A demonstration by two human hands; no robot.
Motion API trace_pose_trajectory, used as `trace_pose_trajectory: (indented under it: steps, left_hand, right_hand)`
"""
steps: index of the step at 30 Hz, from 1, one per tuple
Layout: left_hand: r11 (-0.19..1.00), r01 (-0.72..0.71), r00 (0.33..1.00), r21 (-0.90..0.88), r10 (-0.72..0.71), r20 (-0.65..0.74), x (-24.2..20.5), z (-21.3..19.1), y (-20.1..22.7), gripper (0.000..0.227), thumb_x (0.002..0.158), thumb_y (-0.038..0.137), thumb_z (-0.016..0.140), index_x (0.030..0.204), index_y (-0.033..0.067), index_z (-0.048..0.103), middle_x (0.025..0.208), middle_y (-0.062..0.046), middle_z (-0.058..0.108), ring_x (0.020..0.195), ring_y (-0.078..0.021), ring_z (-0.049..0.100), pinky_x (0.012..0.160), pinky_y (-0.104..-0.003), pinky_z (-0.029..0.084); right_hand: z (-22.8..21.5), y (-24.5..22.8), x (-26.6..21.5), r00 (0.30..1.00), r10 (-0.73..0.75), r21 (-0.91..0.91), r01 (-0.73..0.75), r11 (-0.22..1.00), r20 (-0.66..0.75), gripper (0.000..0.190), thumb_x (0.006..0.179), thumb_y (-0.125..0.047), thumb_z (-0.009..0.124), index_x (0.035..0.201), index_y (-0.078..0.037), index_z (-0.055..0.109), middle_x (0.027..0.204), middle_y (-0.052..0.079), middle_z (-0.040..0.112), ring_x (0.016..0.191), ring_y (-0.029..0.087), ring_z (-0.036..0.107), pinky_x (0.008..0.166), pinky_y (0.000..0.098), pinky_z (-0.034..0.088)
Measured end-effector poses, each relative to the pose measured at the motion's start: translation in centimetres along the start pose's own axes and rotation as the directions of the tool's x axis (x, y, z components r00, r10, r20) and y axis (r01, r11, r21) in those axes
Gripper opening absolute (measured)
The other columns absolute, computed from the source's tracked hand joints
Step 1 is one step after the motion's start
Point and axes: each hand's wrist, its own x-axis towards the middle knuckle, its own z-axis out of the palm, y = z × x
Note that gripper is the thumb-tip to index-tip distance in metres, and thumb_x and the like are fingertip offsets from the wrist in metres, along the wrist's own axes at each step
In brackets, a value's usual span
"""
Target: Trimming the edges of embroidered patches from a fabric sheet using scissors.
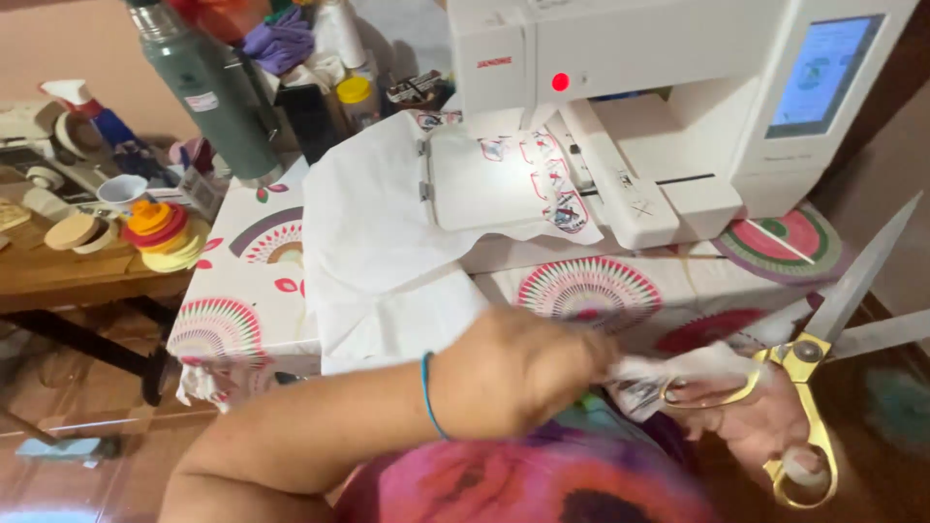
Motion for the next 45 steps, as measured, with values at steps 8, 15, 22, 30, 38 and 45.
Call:
trace_pose_trajectory:
  steps: [8,15,22,30,38,45]
  left_hand:
    - [0.941,0.255,0.942,-0.221,-0.293,-0.161,-7.1,3.5,4.1,0.009,0.101,0.005,0.057,0.108,0.0044,0.061,0.079,-0.008,0.064,0.060,-0.0300,0.064,0.055,-0.040,0.050]
    - [0.773,0.344,0.841,-0.533,-0.506,-0.191,-8.8,3.0,3.9,0.014,0.107,0.018,0.055,0.113,0.0056,0.059,0.109,-0.010,0.067,0.098,-0.0239,0.067,0.087,-0.033,0.055]
    - [0.988,0.150,0.941,-0.046,-0.157,-0.301,-11.7,-0.4,2.0,0.032,0.113,0.023,0.056,0.140,0.0059,0.054,0.147,-0.015,0.058,0.133,-0.0360,0.067,0.117,-0.049,0.057]
    - [0.356,0.668,0.515,-0.654,-0.855,0.060,-14.8,2.5,-3.3,0.030,0.087,0.026,0.079,0.108,0.0067,0.071,0.091,-0.002,0.073,0.083,-0.0082,0.062,0.077,-0.027,0.054]
    - [0.408,0.706,0.425,-0.579,-0.898,-0.115,-17.5,-6.3,-4.1,0.017,0.096,0.026,0.070,0.094,0.0099,0.072,0.086,0.010,0.065,0.080,-0.0012,0.054,0.068,-0.021,0.050]
    - [0.573,0.774,0.555,-0.270,-0.819,-0.146,-17.3,-6.5,-4.8,0.024,0.100,0.031,0.065,0.084,0.0131,0.062,0.072,0.009,0.054,0.071,-0.0043,0.047,0.063,-0.027,0.043]
  right_hand:
    - [13.6,2.8,10.0,0.989,0.142,0.069,-0.138,0.988,-0.052,0.095,0.102,-0.015,0.104,0.151,0.005,0.025,0.138,0.044,0.055,0.128,0.057,0.058,0.103,0.0634,0.055]
    - [13.6,6.5,9.9,0.824,0.169,-0.482,-0.468,0.741,-0.541,0.083,0.056,-0.001,0.087,0.128,-0.008,0.046,0.116,0.019,0.070,0.102,0.029,0.072,0.087,0.0442,0.058]
    - [18.1,6.7,18.5,0.815,0.174,-0.762,-0.579,0.290,-0.553,0.051,0.072,-0.010,0.071,0.121,-0.003,0.060,0.105,0.010,0.072,0.099,0.020,0.069,0.094,0.0360,0.052]
    - [10.2,12.4,16.5,0.795,0.148,-0.498,-0.500,0.708,-0.588,0.074,0.072,0.008,0.075,0.142,0.003,0.051,0.118,0.016,0.068,0.102,0.023,0.066,0.091,0.0365,0.057]
    - [7.0,7.9,14.3,0.425,0.407,-0.233,-0.866,0.442,-0.808,0.040,0.093,-0.007,0.051,0.133,-0.002,0.059,0.090,0.015,0.047,0.086,0.025,0.049,0.068,0.0451,0.056]
    - [7.5,6.0,9.4,0.453,0.458,-0.551,-0.829,-0.100,-0.765,0.065,0.065,-0.005,0.094,0.127,-0.015,0.075,0.112,0.001,0.083,0.098,0.013,0.072,0.092,0.0283,0.052]
